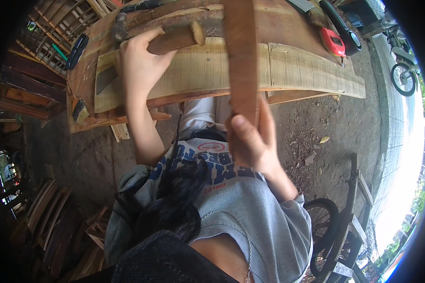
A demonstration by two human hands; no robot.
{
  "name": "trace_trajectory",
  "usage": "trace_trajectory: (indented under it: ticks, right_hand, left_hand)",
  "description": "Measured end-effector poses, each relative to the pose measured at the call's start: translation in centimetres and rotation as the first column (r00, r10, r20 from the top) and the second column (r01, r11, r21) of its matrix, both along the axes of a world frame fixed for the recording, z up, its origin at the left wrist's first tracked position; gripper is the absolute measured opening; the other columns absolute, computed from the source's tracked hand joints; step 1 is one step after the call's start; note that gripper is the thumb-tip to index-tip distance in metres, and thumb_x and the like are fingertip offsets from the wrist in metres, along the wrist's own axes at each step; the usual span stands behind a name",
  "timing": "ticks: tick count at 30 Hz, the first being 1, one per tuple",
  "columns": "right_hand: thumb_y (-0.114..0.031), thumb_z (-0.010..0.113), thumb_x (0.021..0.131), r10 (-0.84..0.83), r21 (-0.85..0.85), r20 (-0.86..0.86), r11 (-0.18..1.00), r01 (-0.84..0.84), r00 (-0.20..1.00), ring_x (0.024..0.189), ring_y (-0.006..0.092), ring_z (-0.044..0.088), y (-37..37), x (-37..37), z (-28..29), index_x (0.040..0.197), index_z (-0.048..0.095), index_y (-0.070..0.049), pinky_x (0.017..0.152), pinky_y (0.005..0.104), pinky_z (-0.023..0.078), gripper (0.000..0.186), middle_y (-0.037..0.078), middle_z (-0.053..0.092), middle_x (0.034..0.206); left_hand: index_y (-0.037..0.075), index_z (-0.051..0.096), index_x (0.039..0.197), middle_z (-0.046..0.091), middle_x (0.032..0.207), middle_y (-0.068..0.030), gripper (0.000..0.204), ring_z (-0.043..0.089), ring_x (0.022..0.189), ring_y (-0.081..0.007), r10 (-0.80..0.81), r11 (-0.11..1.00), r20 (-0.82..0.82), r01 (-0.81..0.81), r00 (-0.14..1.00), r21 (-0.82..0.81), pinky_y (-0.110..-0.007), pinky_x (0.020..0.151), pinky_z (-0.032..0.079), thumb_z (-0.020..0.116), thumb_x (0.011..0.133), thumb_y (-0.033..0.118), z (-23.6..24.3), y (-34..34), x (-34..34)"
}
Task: Manually shaping a piece of wood using a cleaver as a chisel and a wooden mallet, followed by hand-sanding.
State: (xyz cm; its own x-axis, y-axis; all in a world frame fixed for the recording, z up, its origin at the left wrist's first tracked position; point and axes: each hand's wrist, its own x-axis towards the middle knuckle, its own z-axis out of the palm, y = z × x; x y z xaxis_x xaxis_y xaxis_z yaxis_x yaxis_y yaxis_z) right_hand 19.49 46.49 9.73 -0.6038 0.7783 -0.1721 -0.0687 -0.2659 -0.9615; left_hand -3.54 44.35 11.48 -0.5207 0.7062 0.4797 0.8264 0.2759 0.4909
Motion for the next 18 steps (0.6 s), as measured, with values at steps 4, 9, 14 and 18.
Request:
trace_trajectory:
  ticks: [4, 9, 14, 18]
  right_hand:
    - [-0.045, 0.040, 0.090, -0.286, -0.048, -0.502, 0.951, 0.304, 0.816, 0.060, 0.0143, 0.051, 2.0, -0.1, 1.2, 0.124, 0.030, -0.002, 0.053, 0.0296, 0.046, 0.055, 0.007, 0.047, 0.073]
    - [-0.038, 0.052, 0.086, 0.158, 0.008, -0.019, 0.987, -0.158, 0.987, 0.053, 0.0137, 0.047, -0.1, -1.1, -0.8, 0.119, 0.037, -0.001, 0.045, 0.0279, 0.042, 0.052, 0.007, 0.048, 0.072]
    - [-0.034, 0.050, 0.088, -0.107, 0.101, -0.233, 0.986, 0.133, 0.967, 0.052, 0.0151, 0.049, 3.4, 3.6, -3.5, 0.120, 0.038, 0.003, 0.043, 0.0270, 0.043, 0.050, 0.010, 0.048, 0.072]
    - [-0.033, 0.042, 0.092, -0.337, 0.083, -0.210, 0.929, 0.360, 0.918, 0.053, 0.0164, 0.049, 4.7, 6.3, -2.2, 0.119, 0.041, 0.003, 0.046, 0.0276, 0.045, 0.045, 0.010, 0.045, 0.074]
  left_hand:
    - [0.014, 0.069, 0.085, 0.065, 0.070, -0.0098, 0.026, 0.063, 0.066, -0.0289, -0.004, 0.998, -0.047, 0.007, 0.999, 0.062, -0.034, 0.058, 0.050, 0.073, 0.062, 0.025, -0.4, -0.4, -0.7]
    - [0.014, 0.069, 0.087, 0.065, 0.072, -0.0098, 0.026, 0.063, 0.068, -0.0299, 0.013, 0.998, -0.059, -0.009, 0.998, 0.066, -0.034, 0.060, 0.050, 0.072, 0.064, 0.025, -0.8, -0.7, -2.1]
    - [0.002, 0.067, 0.090, 0.068, 0.077, -0.0123, 0.025, 0.067, 0.069, -0.0221, -0.063, 0.980, -0.110, 0.082, 0.992, 0.181, -0.029, 0.061, 0.049, 0.073, 0.067, 0.012, 2.0, -0.7, 0.3]
    - [0.019, 0.066, 0.077, 0.063, 0.060, 0.0009, 0.020, 0.061, 0.050, -0.0131, -0.435, 0.857, -0.294, 0.491, 0.851, 0.157, -0.027, 0.044, 0.045, 0.074, 0.058, 0.017, 2.3, 3.1, 8.6]
